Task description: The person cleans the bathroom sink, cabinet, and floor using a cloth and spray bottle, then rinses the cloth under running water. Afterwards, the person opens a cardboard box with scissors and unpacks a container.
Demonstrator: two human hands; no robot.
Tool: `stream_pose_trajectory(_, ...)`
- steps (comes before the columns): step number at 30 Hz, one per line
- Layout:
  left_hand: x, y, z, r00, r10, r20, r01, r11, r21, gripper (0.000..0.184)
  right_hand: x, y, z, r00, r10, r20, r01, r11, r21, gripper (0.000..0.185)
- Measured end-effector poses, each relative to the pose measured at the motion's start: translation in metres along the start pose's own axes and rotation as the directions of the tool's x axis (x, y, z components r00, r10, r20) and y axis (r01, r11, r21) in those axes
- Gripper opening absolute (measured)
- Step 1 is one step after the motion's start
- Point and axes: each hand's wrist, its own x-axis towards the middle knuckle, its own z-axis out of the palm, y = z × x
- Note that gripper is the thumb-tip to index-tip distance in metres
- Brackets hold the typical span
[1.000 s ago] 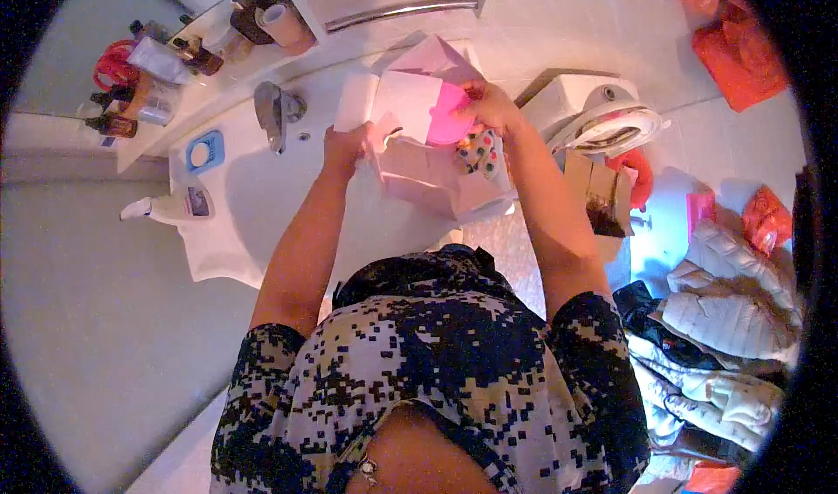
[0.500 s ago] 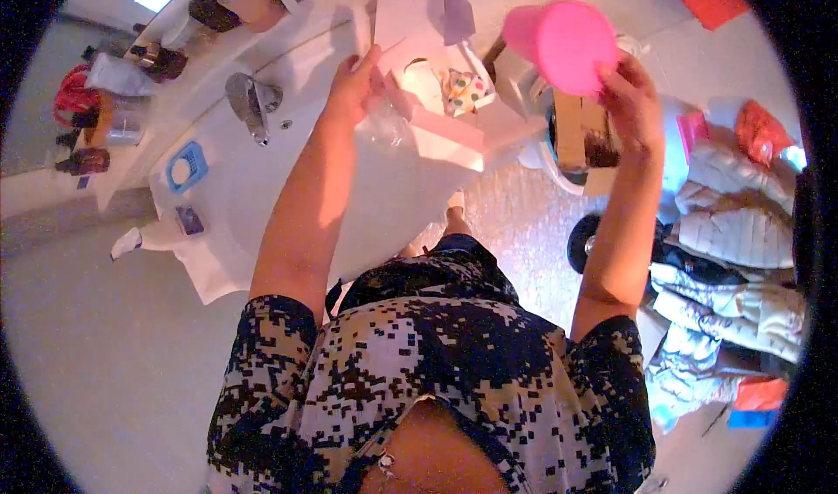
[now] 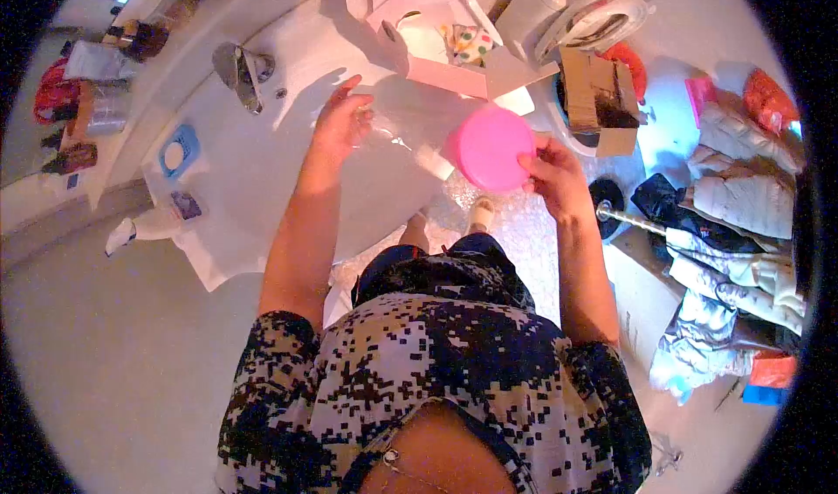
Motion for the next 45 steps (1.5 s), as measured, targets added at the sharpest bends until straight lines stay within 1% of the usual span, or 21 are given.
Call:
stream_pose_trajectory(10, -0.052, -0.044, 0.021, 0.975, 0.19, -0.112, -0.201, 0.975, -0.094, 0.03, 0.148, 0.01, 0.041, 0.952, -0.305, 0.007, 0.294, 0.912, -0.286, 0.033)
stream_pose_trajectory(12, -0.051, -0.052, 0.03, 0.962, 0.217, -0.165, -0.234, 0.968, -0.088, 0.023, 0.127, -0.005, 0.051, 0.963, -0.267, -0.033, 0.251, 0.935, -0.25, 0.038)
stream_pose_trajectory(14, -0.056, -0.055, 0.037, 0.948, 0.208, -0.243, -0.232, 0.97, -0.075, 0.019, 0.131, 0.023, 0.058, 0.76, -0.636, -0.132, 0.527, 0.723, -0.446, 0.044)
stream_pose_trajectory(17, -0.062, -0.071, 0.056, 0.921, 0.345, -0.179, -0.34, 0.939, 0.056, 0.014, 0.054, 0.023, 0.042, 0.579, -0.815, 0.017, 0.754, 0.527, -0.391, 0.065)
stream_pose_trajectory(19, -0.087, -0.077, 0.081, 0.945, 0.309, -0.109, -0.315, 0.949, -0.034, 0.016, 0.025, 0.054, 0.025, 0.593, -0.774, 0.22, 0.781, 0.487, -0.39, 0.079)
stream_pose_trajectory(22, -0.111, -0.119, 0.152, 0.946, 0.212, -0.244, -0.188, 0.975, 0.12, 0.023, -0.026, 0.106, 0.005, 0.71, -0.62, 0.333, 0.69, 0.708, -0.152, 0.085)
stream_pose_trajectory(23, -0.105, -0.138, 0.157, 0.982, 0.125, -0.142, -0.12, 0.992, 0.046, 0.025, -0.033, 0.119, -0.004, 0.748, -0.577, 0.327, 0.625, 0.779, -0.055, 0.085)
stream_pose_trajectory(25, -0.091, -0.18, 0.155, 0.997, -0.031, 0.073, 0.038, 0.996, -0.087, 0.029, -0.038, 0.139, -0.028, 0.82, -0.502, 0.276, 0.559, 0.805, -0.199, 0.071)
stream_pose_trajectory(28, -0.085, -0.226, 0.168, 0.955, -0.287, 0.069, 0.284, 0.957, 0.053, 0.034, -0.031, 0.178, -0.079, 0.951, -0.244, 0.187, 0.28, 0.94, -0.194, 0.044)
stream_pose_trajectory(29, -0.084, -0.25, 0.165, 0.984, -0.125, 0.126, 0.069, 0.925, 0.373, 0.035, -0.029, 0.193, -0.093, 0.977, -0.127, 0.17, 0.153, 0.977, -0.151, 0.036)
stream_pose_trajectory(30, -0.085, -0.277, 0.157, 0.972, 0.009, 0.233, -0.16, 0.755, 0.636, 0.036, -0.029, 0.211, -0.101, 0.99, -0.105, 0.091, 0.119, 0.979, -0.165, 0.028)
stream_pose_trajectory(31, -0.087, -0.287, 0.163, 0.921, 0.092, 0.378, -0.374, 0.474, 0.797, 0.037, -0.031, 0.225, -0.106, 0.996, -0.084, 0.01, 0.084, 0.981, -0.177, 0.021)
stream_pose_trajectory(32, -0.087, -0.292, 0.169, 0.847, 0.132, 0.514, -0.529, 0.296, 0.796, 0.039, -0.03, 0.238, -0.112, 0.995, -0.07, -0.075, 0.055, 0.98, -0.19, 0.017)
stream_pose_trajectory(34, -0.087, -0.301, 0.178, 0.863, 0.146, 0.484, -0.504, 0.176, 0.846, 0.039, -0.029, 0.236, -0.122, 0.976, -0.124, -0.177, 0.108, 0.989, -0.099, 0.016)
stream_pose_trajectory(35, -0.087, -0.306, 0.18, 0.872, 0.153, 0.465, -0.483, 0.113, 0.869, 0.039, -0.03, 0.237, -0.127, 0.964, -0.143, -0.226, 0.134, 0.99, -0.051, 0.015)
stream_pose_trajectory(36, -0.088, -0.312, 0.176, 0.963, -0.097, 0.253, -0.162, 0.541, 0.825, 0.041, -0.032, 0.248, -0.132, 0.988, 0.062, -0.143, -0.052, 0.996, 0.07, 0.016)
stream_pose_trajectory(37, -0.09, -0.319, 0.167, 0.898, -0.419, 0.136, 0.269, 0.765, 0.585, 0.043, -0.034, 0.237, -0.137, 0.994, -0.009, -0.107, 0.001, 0.997, -0.071, 0.018)
stream_pose_trajectory(38, -0.094, -0.331, 0.162, 0.68, -0.717, 0.154, 0.684, 0.695, 0.22, 0.045, -0.039, 0.224, -0.143, 0.995, -0.06, -0.077, 0.042, 0.975, -0.219, 0.021)
stream_pose_trajectory(41, -0.123, -0.331, 0.188, 0.596, -0.728, 0.338, 0.802, 0.558, -0.214, 0.05, -0.052, 0.225, -0.148, 0.984, -0.175, -0.032, 0.134, 0.849, -0.51, 0.035)
stream_pose_trajectory(42, -0.121, -0.341, 0.189, 0.636, -0.684, 0.356, 0.767, 0.611, -0.196, 0.052, -0.056, 0.231, -0.152, 0.979, -0.202, -0.043, 0.145, 0.82, -0.554, 0.04)
stream_pose_trajectory(45, -0.113, -0.36, 0.184, 0.685, -0.722, 0.101, 0.712, 0.692, 0.118, 0.048, -0.067, 0.256, -0.159, 0.957, -0.269, -0.113, 0.139, 0.761, -0.634, 0.05)
